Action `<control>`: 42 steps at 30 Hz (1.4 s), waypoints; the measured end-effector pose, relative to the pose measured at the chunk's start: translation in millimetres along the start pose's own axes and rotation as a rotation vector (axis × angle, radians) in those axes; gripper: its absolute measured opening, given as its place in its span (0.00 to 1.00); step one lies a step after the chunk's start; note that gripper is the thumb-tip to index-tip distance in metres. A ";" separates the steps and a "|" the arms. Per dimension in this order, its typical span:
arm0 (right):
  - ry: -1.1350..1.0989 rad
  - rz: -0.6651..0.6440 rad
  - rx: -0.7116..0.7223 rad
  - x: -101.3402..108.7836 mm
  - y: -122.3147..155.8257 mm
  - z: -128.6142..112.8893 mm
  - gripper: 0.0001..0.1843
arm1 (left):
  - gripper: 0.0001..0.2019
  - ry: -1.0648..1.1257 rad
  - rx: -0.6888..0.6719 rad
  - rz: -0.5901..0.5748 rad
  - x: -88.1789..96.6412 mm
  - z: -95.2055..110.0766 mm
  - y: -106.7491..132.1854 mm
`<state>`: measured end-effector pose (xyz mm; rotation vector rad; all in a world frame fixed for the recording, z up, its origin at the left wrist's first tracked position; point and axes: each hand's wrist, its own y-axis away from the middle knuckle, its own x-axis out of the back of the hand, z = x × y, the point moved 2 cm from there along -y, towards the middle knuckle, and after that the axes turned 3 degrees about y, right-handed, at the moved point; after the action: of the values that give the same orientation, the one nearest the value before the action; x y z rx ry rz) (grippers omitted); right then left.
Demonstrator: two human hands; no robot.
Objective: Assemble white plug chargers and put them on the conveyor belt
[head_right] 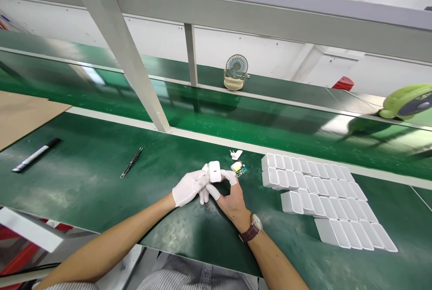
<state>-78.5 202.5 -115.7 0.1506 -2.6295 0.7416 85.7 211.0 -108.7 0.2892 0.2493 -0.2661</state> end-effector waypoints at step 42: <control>-0.019 -0.050 -0.019 5.7 -2.7 1.0 0.22 | 0.31 -0.204 0.085 0.173 -1.9 1.8 5.9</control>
<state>-83.5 199.7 -112.9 0.2182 -2.6392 0.7021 86.0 216.4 -105.0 0.3633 0.0113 -0.1334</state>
